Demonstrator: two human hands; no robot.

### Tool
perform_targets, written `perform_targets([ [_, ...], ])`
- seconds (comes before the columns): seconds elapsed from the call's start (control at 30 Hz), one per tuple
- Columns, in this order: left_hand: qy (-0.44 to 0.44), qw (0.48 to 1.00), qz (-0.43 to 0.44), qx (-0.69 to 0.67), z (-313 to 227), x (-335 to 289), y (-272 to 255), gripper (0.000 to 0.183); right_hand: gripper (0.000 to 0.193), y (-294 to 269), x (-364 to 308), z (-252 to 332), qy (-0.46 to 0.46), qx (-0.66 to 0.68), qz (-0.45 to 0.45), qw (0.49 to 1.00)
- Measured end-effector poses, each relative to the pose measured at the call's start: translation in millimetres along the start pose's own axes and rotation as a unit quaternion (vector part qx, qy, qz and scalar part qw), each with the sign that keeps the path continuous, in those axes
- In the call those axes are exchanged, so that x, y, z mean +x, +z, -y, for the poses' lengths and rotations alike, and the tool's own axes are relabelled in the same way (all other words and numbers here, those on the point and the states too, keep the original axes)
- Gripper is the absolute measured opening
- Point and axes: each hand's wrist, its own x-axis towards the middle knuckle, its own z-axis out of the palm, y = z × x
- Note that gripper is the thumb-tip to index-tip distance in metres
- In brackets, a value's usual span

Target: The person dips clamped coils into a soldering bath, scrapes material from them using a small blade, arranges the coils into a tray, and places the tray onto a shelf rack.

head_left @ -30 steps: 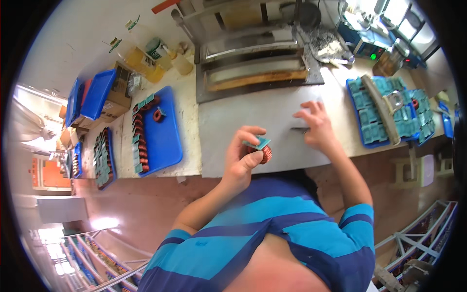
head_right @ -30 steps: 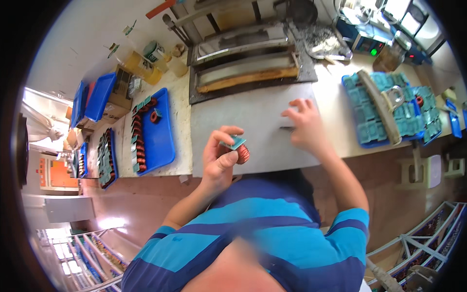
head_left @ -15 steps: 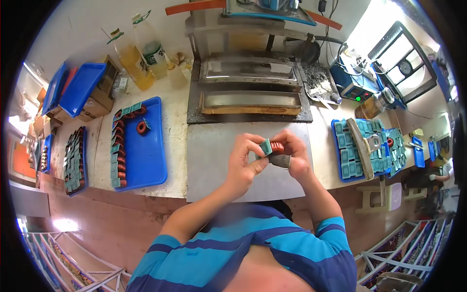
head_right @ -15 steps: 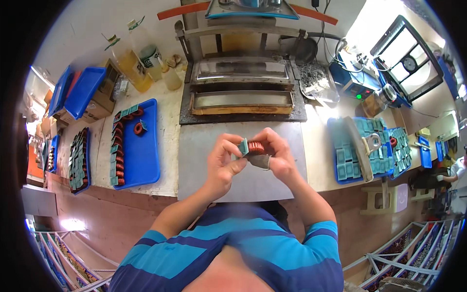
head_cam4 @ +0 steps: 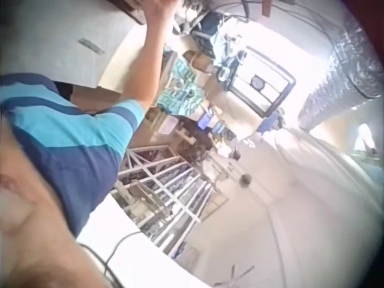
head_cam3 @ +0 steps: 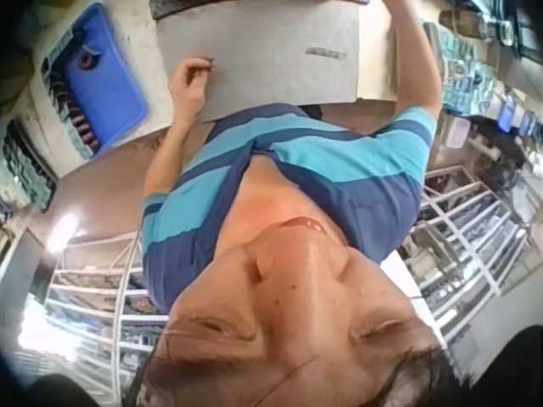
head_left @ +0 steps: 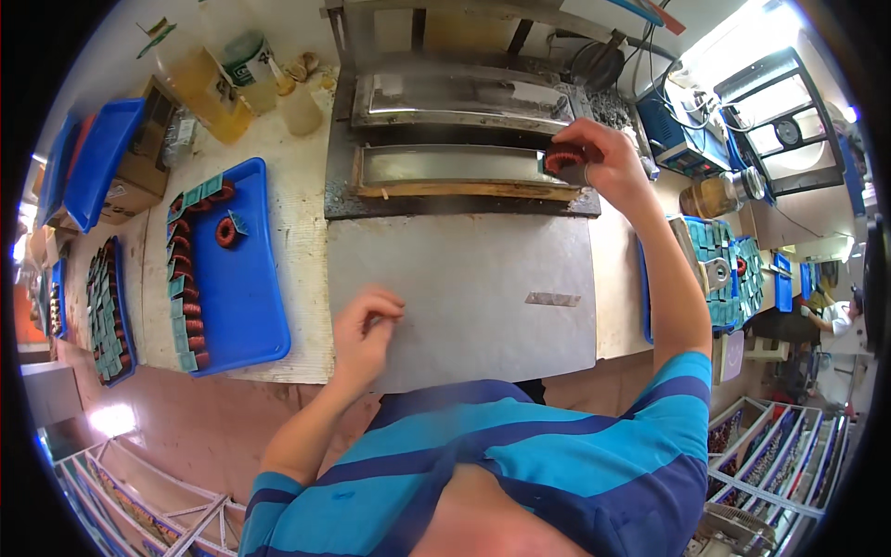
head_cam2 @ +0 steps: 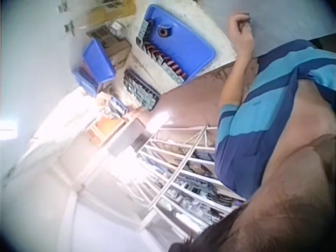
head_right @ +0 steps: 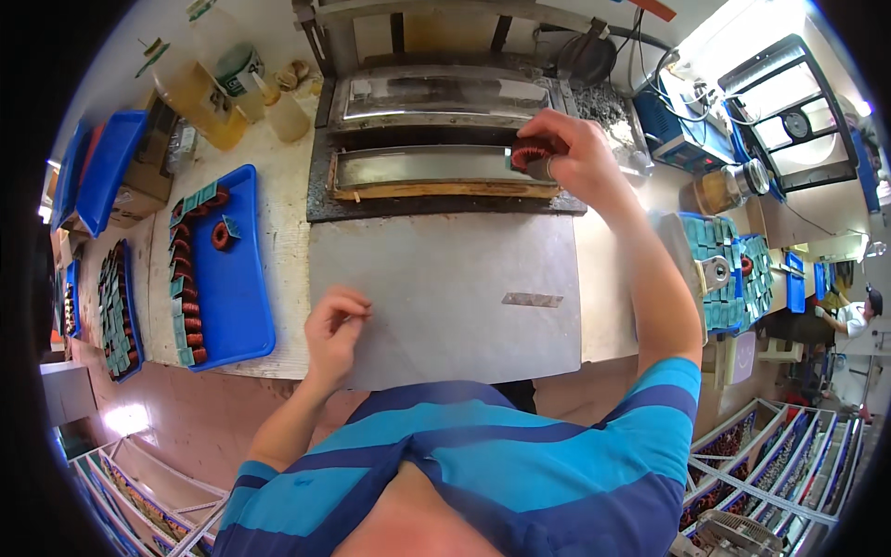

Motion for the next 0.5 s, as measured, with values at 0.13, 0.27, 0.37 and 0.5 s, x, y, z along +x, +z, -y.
perform_targets([
  [0.13, 0.042, 0.995, -0.007, 0.085, 1.6, -16.8, -27.4, 0.023, 0.031, 4.2, 16.5, -9.0, -0.036, -0.164, -0.009, 0.986],
  [0.27, 0.069, 0.981, -0.023, 0.181, 1.5, -28.0, -38.3, 0.025, 0.036, 8.5, 22.9, -22.0, -0.078, -0.239, -0.02, 0.968],
  [0.37, 0.089, 0.972, -0.019, 0.218, 1.4, -30.4, -38.8, 0.026, 0.037, 12.3, 26.0, -23.1, -0.075, -0.233, -0.006, 0.97],
  [0.5, 0.085, 0.971, -0.022, 0.221, 1.9, -26.6, -38.2, 0.026, 0.043, 16.2, 27.5, -23.7, -0.053, -0.222, -0.001, 0.974],
])
